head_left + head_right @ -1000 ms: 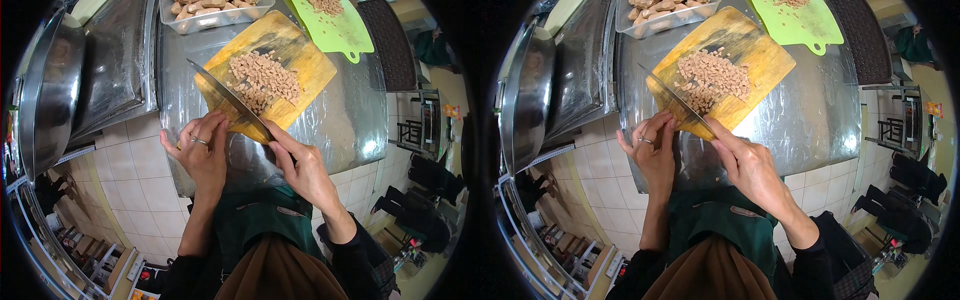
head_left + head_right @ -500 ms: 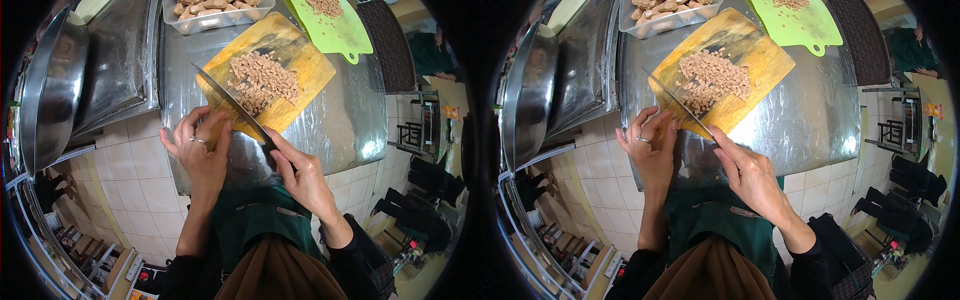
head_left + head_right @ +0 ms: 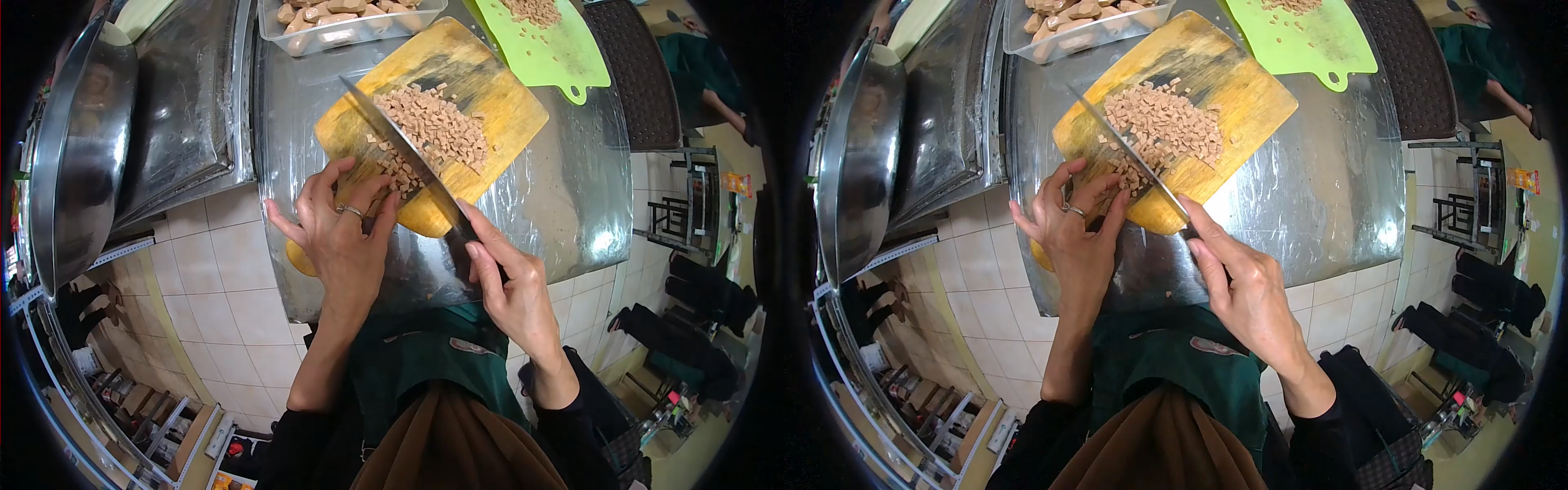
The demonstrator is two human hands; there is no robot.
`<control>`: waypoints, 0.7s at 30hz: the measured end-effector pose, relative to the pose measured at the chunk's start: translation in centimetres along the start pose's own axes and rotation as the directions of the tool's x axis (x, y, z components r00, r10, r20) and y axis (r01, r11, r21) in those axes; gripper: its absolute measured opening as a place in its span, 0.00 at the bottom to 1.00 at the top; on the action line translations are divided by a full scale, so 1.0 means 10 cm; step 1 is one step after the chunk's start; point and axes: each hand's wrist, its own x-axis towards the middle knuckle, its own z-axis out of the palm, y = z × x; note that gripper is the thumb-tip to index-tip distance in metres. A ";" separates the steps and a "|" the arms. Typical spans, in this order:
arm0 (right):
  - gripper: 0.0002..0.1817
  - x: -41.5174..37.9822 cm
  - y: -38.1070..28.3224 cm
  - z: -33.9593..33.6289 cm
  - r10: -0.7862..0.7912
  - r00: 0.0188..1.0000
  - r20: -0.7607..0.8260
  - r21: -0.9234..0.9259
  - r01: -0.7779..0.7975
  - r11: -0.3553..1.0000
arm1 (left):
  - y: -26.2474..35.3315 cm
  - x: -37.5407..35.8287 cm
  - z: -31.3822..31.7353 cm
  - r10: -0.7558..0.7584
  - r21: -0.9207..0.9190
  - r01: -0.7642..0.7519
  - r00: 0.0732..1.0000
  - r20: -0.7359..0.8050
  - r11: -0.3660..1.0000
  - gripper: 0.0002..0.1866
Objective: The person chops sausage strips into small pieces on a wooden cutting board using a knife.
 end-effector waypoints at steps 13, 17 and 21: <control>0.26 0.01 0.16 -0.03 0.018 0.999 -0.031 0.027 -0.018 0.999 | -0.04 0.01 0.01 -0.081 -0.088 0.084 0.996 0.040 0.993 0.08; 0.26 -0.04 0.11 -0.04 -0.015 1.000 -0.024 0.025 0.016 1.000 | -0.07 0.01 0.04 -0.065 -0.094 0.069 0.997 0.044 0.993 0.09; 0.26 -0.11 0.11 -0.03 -0.049 0.998 0.030 -0.013 0.049 0.999 | -0.05 0.04 0.00 -0.109 -0.185 0.113 0.993 0.035 0.976 0.10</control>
